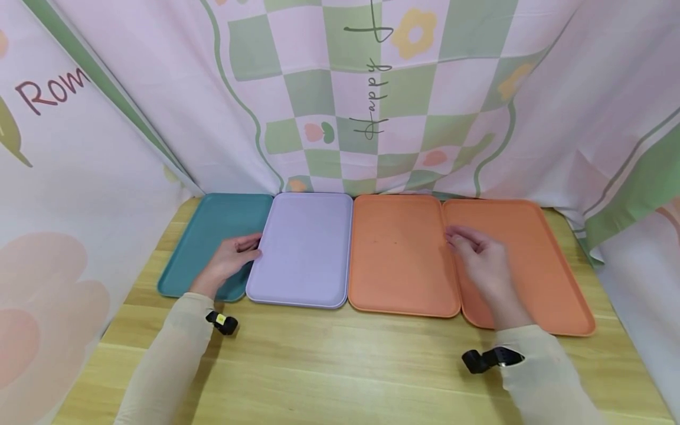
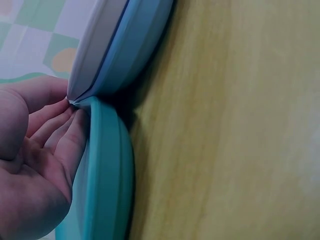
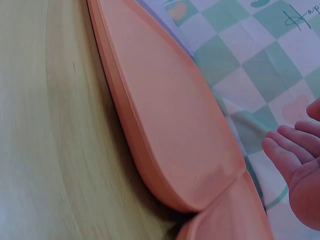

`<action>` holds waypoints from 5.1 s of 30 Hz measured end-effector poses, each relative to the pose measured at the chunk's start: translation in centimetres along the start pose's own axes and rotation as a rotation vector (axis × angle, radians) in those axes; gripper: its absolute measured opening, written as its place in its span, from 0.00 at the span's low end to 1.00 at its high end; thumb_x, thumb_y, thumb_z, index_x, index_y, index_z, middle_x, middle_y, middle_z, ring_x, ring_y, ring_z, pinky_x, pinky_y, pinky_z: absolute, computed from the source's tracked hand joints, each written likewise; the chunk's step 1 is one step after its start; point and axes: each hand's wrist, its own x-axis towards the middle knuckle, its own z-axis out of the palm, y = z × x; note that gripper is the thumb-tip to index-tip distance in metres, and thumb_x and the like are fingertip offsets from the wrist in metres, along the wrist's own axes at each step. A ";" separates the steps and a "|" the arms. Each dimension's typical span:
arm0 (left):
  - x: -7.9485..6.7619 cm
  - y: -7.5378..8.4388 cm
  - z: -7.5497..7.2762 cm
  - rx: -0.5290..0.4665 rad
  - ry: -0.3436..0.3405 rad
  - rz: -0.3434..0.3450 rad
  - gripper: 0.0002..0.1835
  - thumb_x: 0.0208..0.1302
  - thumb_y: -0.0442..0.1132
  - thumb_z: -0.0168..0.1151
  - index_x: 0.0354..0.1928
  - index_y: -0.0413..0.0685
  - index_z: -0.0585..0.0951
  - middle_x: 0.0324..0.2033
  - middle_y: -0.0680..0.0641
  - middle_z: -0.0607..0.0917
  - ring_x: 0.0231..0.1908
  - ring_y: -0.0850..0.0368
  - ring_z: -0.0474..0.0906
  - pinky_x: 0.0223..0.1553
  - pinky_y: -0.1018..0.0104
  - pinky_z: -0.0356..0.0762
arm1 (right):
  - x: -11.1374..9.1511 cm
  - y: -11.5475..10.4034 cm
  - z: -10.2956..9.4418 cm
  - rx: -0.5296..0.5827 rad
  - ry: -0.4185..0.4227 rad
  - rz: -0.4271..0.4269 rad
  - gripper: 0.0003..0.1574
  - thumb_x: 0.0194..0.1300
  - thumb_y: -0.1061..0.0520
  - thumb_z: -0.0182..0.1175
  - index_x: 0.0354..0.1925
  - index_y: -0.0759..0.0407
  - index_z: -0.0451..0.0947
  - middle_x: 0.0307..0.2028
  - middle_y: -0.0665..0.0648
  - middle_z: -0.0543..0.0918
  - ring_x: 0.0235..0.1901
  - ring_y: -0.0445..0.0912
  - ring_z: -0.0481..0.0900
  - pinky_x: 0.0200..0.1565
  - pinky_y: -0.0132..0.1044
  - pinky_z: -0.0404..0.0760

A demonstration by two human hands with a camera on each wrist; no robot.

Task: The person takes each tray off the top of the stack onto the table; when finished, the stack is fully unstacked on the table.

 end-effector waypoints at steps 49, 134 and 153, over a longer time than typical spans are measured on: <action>0.3 -0.5 0.0 -0.019 0.018 0.014 0.29 0.76 0.37 0.65 0.77 0.43 0.75 0.76 0.37 0.75 0.78 0.42 0.70 0.78 0.46 0.71 | 1.7 -0.7 13.2 -0.253 -0.122 0.066 0.24 0.85 0.54 0.56 0.68 0.66 0.81 0.63 0.67 0.87 0.64 0.59 0.86 0.48 0.12 0.77; 0.1 -0.4 0.0 -0.025 -0.004 0.056 0.29 0.79 0.32 0.62 0.79 0.41 0.72 0.78 0.35 0.72 0.79 0.41 0.68 0.77 0.48 0.73 | 2.2 1.1 17.5 -0.217 -0.022 0.245 0.34 0.70 0.64 0.56 0.72 0.71 0.76 0.67 0.71 0.82 0.68 0.60 0.83 0.66 0.44 0.85; -0.2 0.0 0.2 -0.015 -0.003 0.048 0.29 0.78 0.32 0.62 0.79 0.42 0.72 0.78 0.36 0.72 0.79 0.42 0.69 0.77 0.48 0.73 | 1.6 1.7 15.4 -0.131 0.176 0.327 0.25 0.76 0.62 0.57 0.67 0.69 0.82 0.59 0.74 0.87 0.58 0.56 0.87 0.39 0.15 0.79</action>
